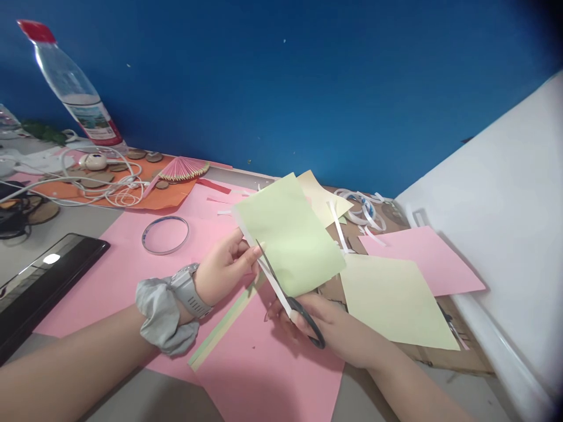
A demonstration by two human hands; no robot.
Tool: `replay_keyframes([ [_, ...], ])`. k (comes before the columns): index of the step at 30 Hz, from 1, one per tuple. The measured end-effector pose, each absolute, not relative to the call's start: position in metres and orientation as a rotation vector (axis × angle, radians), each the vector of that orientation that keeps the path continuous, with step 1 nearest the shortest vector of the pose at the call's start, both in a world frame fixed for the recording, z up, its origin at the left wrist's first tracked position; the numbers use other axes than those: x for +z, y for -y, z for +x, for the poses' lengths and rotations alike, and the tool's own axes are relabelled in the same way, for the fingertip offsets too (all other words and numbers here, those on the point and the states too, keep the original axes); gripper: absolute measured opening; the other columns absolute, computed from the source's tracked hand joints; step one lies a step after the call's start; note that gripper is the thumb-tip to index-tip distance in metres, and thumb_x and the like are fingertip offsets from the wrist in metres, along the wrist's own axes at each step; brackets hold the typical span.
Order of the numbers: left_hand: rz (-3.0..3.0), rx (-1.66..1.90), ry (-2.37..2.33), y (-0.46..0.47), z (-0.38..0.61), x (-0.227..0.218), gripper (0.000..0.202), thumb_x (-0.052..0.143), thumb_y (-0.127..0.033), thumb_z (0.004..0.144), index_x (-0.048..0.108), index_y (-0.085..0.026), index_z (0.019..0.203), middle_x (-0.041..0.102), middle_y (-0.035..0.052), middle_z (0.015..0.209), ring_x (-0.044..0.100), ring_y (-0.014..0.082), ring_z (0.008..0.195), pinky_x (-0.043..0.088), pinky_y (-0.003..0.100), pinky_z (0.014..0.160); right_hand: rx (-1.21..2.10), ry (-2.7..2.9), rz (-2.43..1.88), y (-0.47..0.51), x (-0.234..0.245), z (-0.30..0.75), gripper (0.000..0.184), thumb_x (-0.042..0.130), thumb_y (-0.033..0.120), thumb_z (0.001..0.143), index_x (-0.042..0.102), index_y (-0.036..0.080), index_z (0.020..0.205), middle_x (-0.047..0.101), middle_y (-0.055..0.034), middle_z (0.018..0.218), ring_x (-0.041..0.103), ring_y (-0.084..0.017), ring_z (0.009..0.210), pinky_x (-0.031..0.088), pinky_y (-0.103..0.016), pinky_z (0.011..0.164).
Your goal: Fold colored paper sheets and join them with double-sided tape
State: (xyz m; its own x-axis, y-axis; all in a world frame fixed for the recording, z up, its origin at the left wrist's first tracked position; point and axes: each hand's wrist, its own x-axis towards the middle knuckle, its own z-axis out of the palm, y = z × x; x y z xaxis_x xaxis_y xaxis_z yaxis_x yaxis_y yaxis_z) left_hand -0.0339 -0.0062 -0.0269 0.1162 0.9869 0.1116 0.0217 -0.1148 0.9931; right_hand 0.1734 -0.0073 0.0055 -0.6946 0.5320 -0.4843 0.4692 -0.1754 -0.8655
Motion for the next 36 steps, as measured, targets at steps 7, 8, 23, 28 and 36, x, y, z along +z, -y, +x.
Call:
replay_keyframes([
  [7, 1.362, 1.178, -1.119, 0.0067, -0.0330, -0.0251, 0.021, 0.047, -0.032, 0.090, 0.048, -0.015, 0.102, 0.053, -0.0055, 0.058, 0.055, 0.0082, 0.044, 0.046, 0.020, 0.044, 2.029, 1.950, -1.236, 0.0083, 0.0056, 0.1717, 0.029, 0.043, 0.042, 0.089, 0.059, 0.018, 0.084, 0.061, -0.0032, 0.086, 0.056, -0.020, 0.088, 0.040, -0.031, 0.079],
  [8, 1.363, 1.177, -1.122, 0.0066, -0.0327, -0.0250, 0.022, 0.047, -0.032, 0.090, 0.048, -0.015, 0.103, 0.053, -0.0053, 0.059, 0.055, 0.0083, 0.044, 0.046, 0.020, 0.044, 2.028, 1.939, -1.229, 0.0085, 0.0053, 0.1710, 0.029, 0.043, 0.041, 0.089, 0.059, 0.018, 0.082, 0.061, -0.0034, 0.085, 0.056, -0.020, 0.088, 0.040, -0.031, 0.079],
  [23, 1.266, 1.338, -1.198, 0.0073, -0.0319, -0.0247, 0.018, 0.037, -0.037, 0.094, 0.044, -0.021, 0.098, 0.047, -0.0089, 0.047, 0.042, 0.0074, 0.034, 0.034, 0.019, 0.037, 1.988, 1.957, -1.279, 0.0080, 0.0060, 0.1704, 0.025, 0.045, 0.039, 0.088, 0.054, 0.019, 0.075, 0.056, -0.0008, 0.081, 0.051, -0.016, 0.078, 0.038, -0.027, 0.072],
  [28, 1.236, 1.376, -1.273, 0.0054, -0.0349, -0.0229, 0.023, 0.041, -0.036, 0.092, 0.041, -0.020, 0.076, 0.049, -0.0080, 0.048, 0.040, 0.0054, 0.035, 0.033, 0.017, 0.038, 2.002, 1.953, -1.279, 0.0082, 0.0071, 0.1693, 0.023, 0.044, 0.033, 0.088, 0.050, 0.019, 0.071, 0.055, -0.0002, 0.079, 0.049, -0.014, 0.074, 0.036, -0.026, 0.069],
  [36, 1.269, 1.339, -1.256, 0.0013, -0.0368, -0.0242, 0.029, 0.041, -0.037, 0.092, 0.043, -0.019, 0.070, 0.047, -0.0073, 0.042, 0.039, 0.0062, 0.036, 0.032, 0.018, 0.040, 1.964, 2.000, -1.256, 0.0081, 0.0061, 0.1698, 0.027, 0.040, 0.029, 0.090, 0.041, 0.019, 0.064, 0.045, 0.0025, 0.069, 0.042, -0.012, 0.067, 0.031, -0.025, 0.063],
])
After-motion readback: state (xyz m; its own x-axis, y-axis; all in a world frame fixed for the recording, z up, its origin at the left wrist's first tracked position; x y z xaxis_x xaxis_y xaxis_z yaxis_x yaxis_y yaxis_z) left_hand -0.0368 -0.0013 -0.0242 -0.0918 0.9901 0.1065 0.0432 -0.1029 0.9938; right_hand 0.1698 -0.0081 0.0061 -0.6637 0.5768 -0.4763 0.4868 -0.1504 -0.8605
